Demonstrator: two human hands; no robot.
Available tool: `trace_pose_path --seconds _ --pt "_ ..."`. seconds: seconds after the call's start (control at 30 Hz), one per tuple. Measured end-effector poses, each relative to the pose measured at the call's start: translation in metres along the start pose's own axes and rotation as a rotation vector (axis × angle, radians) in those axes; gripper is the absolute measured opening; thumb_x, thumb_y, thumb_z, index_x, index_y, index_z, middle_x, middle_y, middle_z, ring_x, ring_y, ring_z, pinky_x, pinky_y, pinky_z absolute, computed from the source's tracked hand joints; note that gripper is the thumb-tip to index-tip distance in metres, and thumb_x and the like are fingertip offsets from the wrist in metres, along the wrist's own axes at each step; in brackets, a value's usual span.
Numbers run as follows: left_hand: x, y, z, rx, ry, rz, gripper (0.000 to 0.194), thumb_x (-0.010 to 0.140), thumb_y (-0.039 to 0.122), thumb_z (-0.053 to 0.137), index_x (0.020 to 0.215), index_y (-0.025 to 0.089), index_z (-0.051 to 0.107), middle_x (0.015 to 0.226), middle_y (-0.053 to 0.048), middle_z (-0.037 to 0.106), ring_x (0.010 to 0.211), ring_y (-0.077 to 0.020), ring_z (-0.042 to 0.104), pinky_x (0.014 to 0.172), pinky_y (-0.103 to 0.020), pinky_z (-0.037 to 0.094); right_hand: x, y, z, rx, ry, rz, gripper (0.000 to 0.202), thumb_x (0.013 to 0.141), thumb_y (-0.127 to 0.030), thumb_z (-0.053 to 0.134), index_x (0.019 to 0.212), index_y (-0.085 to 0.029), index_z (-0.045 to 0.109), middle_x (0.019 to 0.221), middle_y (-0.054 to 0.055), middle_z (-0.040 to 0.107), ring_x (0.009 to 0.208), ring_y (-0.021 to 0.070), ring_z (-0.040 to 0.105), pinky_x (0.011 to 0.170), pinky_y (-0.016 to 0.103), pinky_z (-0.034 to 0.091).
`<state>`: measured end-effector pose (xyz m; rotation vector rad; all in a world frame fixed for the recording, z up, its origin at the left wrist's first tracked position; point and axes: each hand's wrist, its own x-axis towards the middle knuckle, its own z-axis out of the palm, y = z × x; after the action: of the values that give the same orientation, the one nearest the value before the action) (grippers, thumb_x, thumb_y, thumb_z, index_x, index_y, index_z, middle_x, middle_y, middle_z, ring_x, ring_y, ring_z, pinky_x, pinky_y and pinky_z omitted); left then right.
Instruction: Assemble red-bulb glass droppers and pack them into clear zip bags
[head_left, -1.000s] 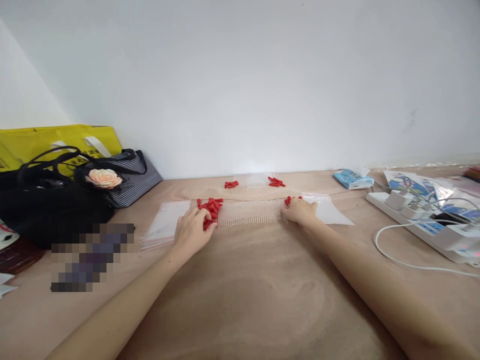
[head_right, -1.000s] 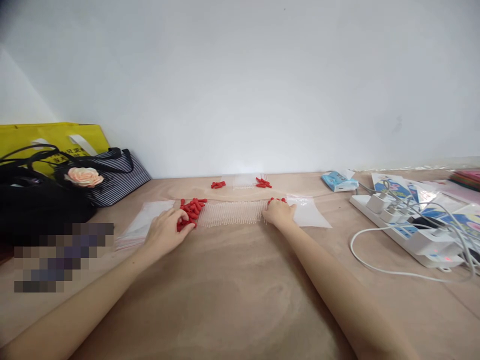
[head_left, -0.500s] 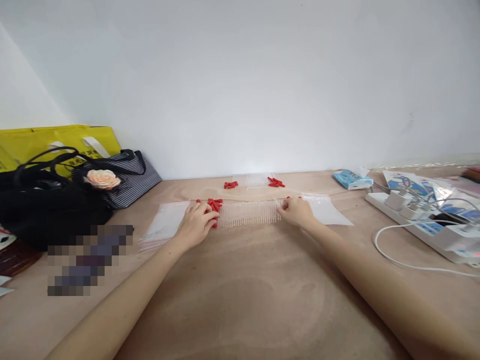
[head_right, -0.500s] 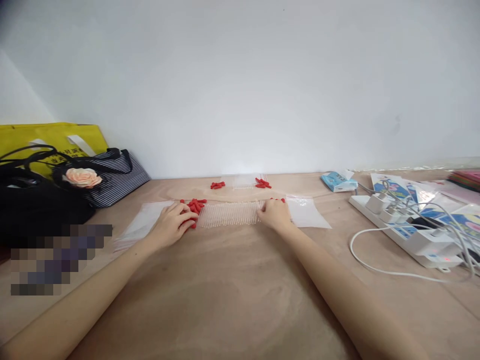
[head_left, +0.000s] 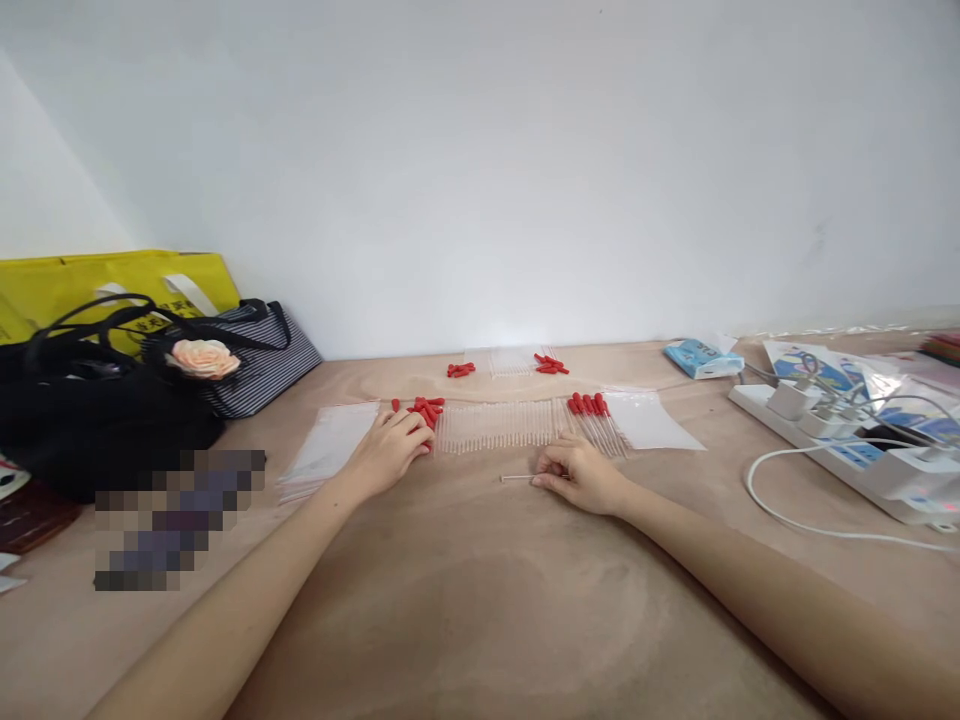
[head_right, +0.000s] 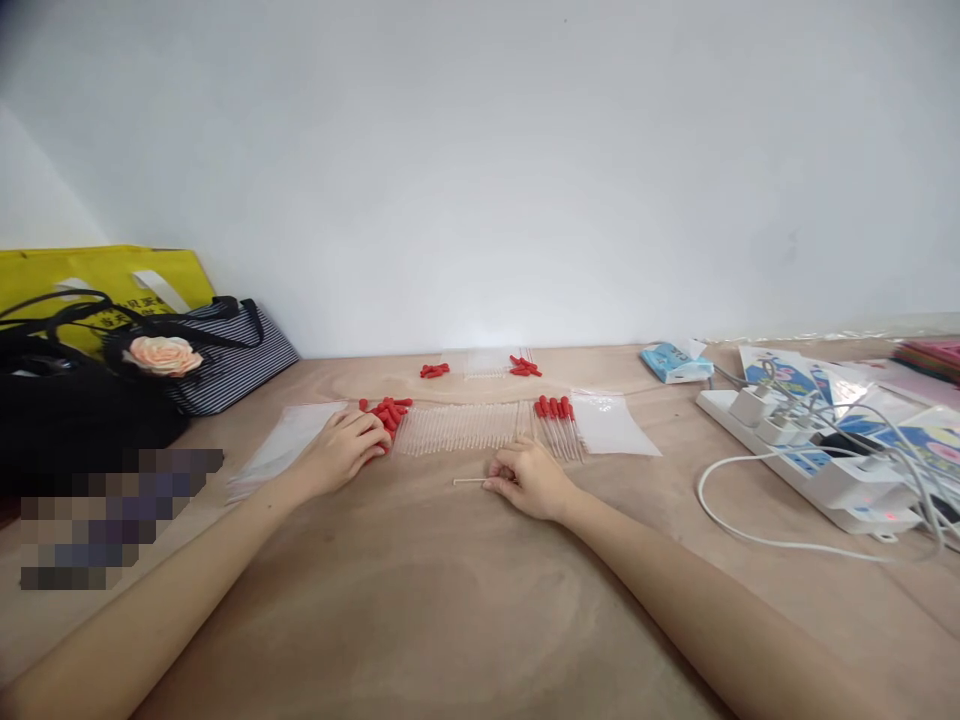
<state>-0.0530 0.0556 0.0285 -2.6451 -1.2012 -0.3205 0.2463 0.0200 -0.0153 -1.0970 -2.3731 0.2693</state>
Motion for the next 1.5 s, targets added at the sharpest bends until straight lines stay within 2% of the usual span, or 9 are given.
trace_pose_path --seconds 0.1,0.2,0.33,0.5,0.67,0.77,0.97,1.17,1.5 --pt "0.001 0.011 -0.011 -0.220 0.007 0.000 0.015 0.083 0.022 0.041 0.078 0.021 0.056 0.084 -0.003 0.056 0.082 -0.0187 0.049 0.077 -0.034 0.036 0.000 0.000 0.001 -0.003 0.002 -0.017 0.013 0.078 -0.030 0.055 0.073 -0.018 0.057 0.066 0.001 0.057 0.069 0.0134 0.047 0.066 0.026 0.034" --pt "0.001 0.034 -0.018 -0.498 -0.006 0.041 0.017 0.085 0.021 0.036 0.082 0.020 0.053 0.082 -0.003 0.055 0.078 -0.0157 0.051 0.072 -0.028 0.040 -0.002 -0.001 0.000 0.000 -0.011 -0.028 0.013 0.078 -0.029 0.054 0.074 -0.018 0.057 0.067 0.001 0.057 0.070 0.0141 0.047 0.067 0.027 0.033" --pt "0.000 0.063 -0.009 -0.654 -0.106 0.123 0.019 0.087 0.020 0.035 0.082 0.020 0.053 0.084 -0.004 0.056 0.080 -0.0149 0.053 0.073 -0.027 0.042 -0.004 -0.002 -0.003 0.004 -0.007 -0.035 0.013 0.078 -0.029 0.053 0.073 -0.018 0.057 0.066 0.001 0.055 0.070 0.0142 0.047 0.066 0.027 0.033" --pt "-0.006 0.071 0.006 -0.611 -0.085 0.168 0.023 0.085 0.015 0.032 0.080 0.020 0.054 0.086 -0.004 0.056 0.079 -0.0146 0.053 0.074 -0.027 0.042 -0.007 -0.005 -0.004 -0.010 0.010 -0.026 0.012 0.077 -0.030 0.054 0.075 -0.018 0.056 0.069 0.001 0.056 0.071 0.0149 0.048 0.067 0.028 0.032" --pt "-0.007 0.085 0.008 -0.539 0.052 -0.010 0.010 0.079 0.020 0.044 0.087 0.019 0.050 0.083 -0.003 0.055 0.076 -0.0167 0.053 0.069 -0.029 0.043 -0.006 -0.009 0.001 -0.014 0.081 0.032 0.024 0.075 -0.037 0.057 0.090 -0.019 0.056 0.073 0.002 0.057 0.076 0.0167 0.049 0.069 0.030 0.033" --pt "-0.004 0.096 0.015 -0.516 0.114 -0.101 0.022 0.075 0.031 0.055 0.092 0.018 0.052 0.090 -0.005 0.055 0.082 -0.0188 0.053 0.074 -0.032 0.043 -0.004 -0.010 0.004 -0.007 0.082 0.029 0.024 0.074 -0.040 0.058 0.087 -0.020 0.057 0.079 0.003 0.057 0.080 0.0173 0.049 0.070 0.030 0.033" --pt "0.000 0.100 0.028 -0.364 0.206 -0.153 0.011 0.079 0.025 0.052 0.073 0.019 0.061 0.087 -0.003 0.059 0.086 -0.0199 0.052 0.078 -0.037 0.036 -0.003 -0.015 0.007 -0.025 0.025 0.038 0.014 0.079 -0.032 0.053 0.076 -0.019 0.056 0.079 0.003 0.056 0.082 0.0161 0.048 0.072 0.030 0.032" --pt "0.000 0.099 0.023 -0.372 0.180 -0.099 0.006 0.083 0.020 0.048 0.081 0.020 0.053 0.082 0.001 0.061 0.085 -0.0163 0.054 0.086 -0.038 0.029 -0.003 -0.019 0.010 -0.089 0.065 0.092 0.012 0.083 -0.027 0.046 0.077 -0.019 0.052 0.079 0.002 0.058 0.081 0.0168 0.047 0.076 0.034 0.028" --pt "-0.001 0.098 0.025 -0.401 0.175 -0.121 0.004 0.083 0.020 0.048 0.086 0.021 0.050 0.084 0.003 0.065 0.084 -0.0148 0.058 0.098 -0.043 0.015 -0.003 -0.021 0.016 -0.148 0.184 0.037 0.012 0.085 -0.023 0.043 0.076 -0.018 0.048 0.072 0.001 0.061 0.075 0.0153 0.049 0.083 0.037 0.021"
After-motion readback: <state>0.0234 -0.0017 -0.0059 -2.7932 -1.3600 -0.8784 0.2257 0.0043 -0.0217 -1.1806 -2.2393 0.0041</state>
